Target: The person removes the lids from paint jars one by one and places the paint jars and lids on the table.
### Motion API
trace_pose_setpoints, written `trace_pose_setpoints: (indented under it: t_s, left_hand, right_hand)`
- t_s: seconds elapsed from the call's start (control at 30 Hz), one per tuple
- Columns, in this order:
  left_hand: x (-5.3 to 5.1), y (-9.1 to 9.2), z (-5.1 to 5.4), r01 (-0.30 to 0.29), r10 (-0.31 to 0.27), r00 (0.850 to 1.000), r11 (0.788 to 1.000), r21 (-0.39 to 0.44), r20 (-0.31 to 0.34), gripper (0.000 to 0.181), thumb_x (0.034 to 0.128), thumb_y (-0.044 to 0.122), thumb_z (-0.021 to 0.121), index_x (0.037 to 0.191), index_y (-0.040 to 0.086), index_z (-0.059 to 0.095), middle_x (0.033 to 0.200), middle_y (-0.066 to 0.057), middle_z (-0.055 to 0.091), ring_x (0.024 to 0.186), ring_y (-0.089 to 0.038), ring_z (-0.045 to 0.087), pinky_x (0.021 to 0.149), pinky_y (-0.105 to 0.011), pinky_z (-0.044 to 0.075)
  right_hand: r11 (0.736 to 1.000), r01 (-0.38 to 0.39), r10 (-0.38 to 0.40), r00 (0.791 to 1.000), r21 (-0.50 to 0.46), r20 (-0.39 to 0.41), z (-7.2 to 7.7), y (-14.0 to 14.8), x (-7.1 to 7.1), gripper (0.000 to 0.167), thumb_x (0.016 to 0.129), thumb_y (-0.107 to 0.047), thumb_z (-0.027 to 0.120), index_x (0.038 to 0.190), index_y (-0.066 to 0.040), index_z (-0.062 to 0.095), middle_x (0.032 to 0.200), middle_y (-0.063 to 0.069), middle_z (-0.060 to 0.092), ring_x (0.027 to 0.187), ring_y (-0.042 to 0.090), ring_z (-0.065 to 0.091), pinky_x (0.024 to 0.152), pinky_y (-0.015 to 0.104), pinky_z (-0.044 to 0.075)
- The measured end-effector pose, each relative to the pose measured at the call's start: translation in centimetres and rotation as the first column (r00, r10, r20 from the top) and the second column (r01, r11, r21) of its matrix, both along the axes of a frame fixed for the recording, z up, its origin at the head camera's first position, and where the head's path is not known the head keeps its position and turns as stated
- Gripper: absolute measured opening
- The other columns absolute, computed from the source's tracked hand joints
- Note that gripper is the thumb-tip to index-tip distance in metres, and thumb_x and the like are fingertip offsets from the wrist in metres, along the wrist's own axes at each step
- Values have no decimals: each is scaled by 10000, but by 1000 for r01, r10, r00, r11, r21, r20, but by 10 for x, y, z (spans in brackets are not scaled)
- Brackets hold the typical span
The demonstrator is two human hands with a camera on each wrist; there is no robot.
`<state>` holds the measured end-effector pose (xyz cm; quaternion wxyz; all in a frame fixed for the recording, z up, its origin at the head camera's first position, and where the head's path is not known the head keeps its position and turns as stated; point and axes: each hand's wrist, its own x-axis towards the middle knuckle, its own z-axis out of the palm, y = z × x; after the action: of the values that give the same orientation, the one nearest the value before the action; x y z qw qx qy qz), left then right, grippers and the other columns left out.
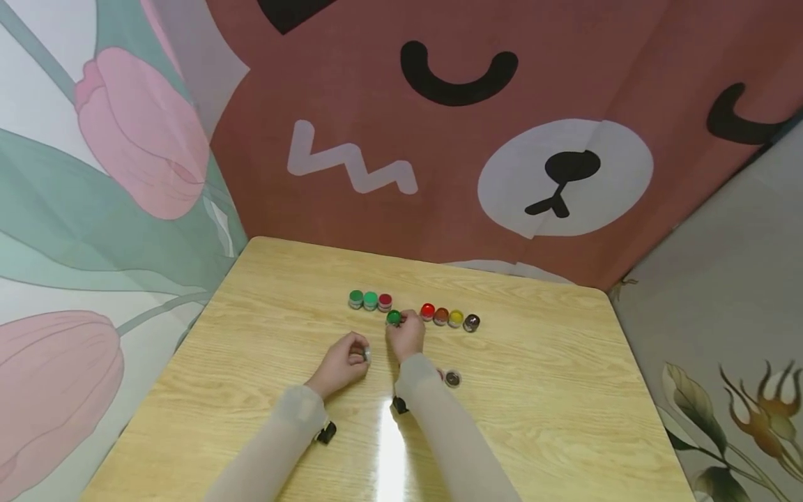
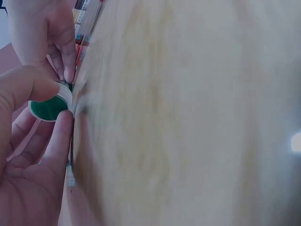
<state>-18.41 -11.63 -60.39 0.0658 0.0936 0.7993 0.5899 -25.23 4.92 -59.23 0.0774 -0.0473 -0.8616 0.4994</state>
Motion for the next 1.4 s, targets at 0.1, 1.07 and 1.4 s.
trace_pose_setpoints:
  t_s: [0.1, 1.07, 1.4]
  left_hand:
    - [3, 4, 0, -8, 8, 1000, 1000, 6, -3, 313, 823, -114, 716, 1075, 0, 570, 1098, -156, 596, 1028, -272, 637, 885, -325, 585]
    - [12, 19, 12, 34, -71, 995, 898, -439, -68, 436, 755, -48, 741, 1164, -5, 594, 1018, -107, 539, 969, -275, 523, 870, -441, 510]
    - [14, 19, 18, 81, -109, 993, 888, -453, -37, 428, 734, -51, 761, 1122, 24, 598, 1020, -96, 526, 989, -284, 511, 898, -463, 494]
  right_hand:
    - [1000, 23, -23, 999, 8, -22, -2, 1, -3, 240, 805, 47, 737, 1021, 106, 650, 906, 211, 677, 881, 348, 667, 799, 460, 587]
    - [993, 89, -96, 989, 72, 109, 3, -2, -23, 282, 926, 51, 636, 1205, 94, 624, 1078, 245, 677, 1064, 381, 653, 925, 473, 558]
    - [993, 98, -104, 990, 67, 95, 1, -7, -27, 207, 945, 48, 623, 1148, 82, 634, 1091, 245, 662, 1088, 381, 640, 939, 476, 552]
